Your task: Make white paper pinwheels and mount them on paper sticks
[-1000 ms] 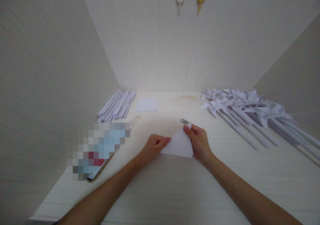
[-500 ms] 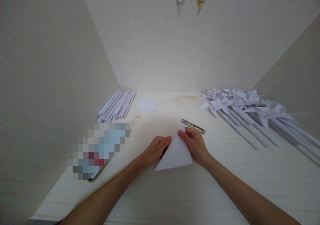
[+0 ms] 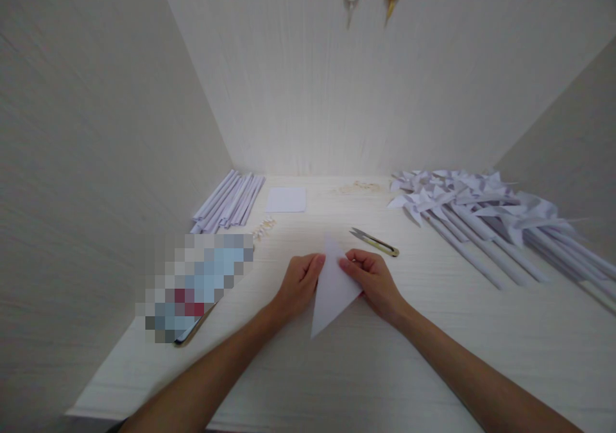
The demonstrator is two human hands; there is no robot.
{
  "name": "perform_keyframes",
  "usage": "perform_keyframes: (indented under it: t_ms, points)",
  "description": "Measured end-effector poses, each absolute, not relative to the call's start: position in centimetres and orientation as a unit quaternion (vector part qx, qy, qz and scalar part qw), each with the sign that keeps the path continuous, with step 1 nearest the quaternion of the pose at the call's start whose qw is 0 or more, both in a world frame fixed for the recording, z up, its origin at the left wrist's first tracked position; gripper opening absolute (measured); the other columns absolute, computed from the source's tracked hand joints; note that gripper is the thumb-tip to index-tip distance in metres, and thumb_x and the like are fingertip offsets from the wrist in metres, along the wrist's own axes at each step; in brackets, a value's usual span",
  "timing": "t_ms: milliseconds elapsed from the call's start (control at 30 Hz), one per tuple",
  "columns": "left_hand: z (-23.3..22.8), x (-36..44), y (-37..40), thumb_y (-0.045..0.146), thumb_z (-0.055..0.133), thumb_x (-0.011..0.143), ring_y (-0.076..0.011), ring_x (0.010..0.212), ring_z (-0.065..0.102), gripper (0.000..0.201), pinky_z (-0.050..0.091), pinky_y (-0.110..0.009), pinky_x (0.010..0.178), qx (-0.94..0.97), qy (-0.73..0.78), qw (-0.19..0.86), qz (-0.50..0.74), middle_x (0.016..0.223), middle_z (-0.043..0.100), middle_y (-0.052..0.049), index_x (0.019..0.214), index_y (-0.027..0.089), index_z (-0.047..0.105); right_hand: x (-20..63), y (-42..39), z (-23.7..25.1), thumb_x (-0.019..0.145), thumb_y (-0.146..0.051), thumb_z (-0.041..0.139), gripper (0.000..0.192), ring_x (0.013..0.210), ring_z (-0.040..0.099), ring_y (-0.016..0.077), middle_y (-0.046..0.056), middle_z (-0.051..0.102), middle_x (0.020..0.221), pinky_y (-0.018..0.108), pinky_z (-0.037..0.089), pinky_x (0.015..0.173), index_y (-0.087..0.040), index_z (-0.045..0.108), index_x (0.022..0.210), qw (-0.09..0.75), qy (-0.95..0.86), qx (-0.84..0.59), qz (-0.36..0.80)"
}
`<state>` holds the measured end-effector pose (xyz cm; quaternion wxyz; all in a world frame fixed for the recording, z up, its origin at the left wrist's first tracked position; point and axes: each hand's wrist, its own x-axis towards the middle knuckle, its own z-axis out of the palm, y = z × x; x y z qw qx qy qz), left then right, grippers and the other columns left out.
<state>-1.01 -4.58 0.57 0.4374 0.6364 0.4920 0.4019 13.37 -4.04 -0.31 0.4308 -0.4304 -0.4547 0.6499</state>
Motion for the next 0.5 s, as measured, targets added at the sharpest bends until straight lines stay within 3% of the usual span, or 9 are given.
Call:
perform_keyframes:
  t_ms: [500]
  points:
    - [0.39, -1.08, -4.27, 0.043, 0.035, 0.076, -0.0056, 0.041, 0.026, 0.037, 0.018, -0.021, 0.039, 0.605, 0.502, 0.443, 0.430, 0.045, 0.030, 0.005, 0.049, 0.018, 0.032, 12.98, -4.38, 0.29, 0.058, -0.050, 0.063, 0.036, 0.034, 0.035, 0.0042, -0.007, 0.044, 0.041, 0.016, 0.025, 0.030, -0.016, 0.048, 0.058, 0.377, -0.502, -0.429, 0.649]
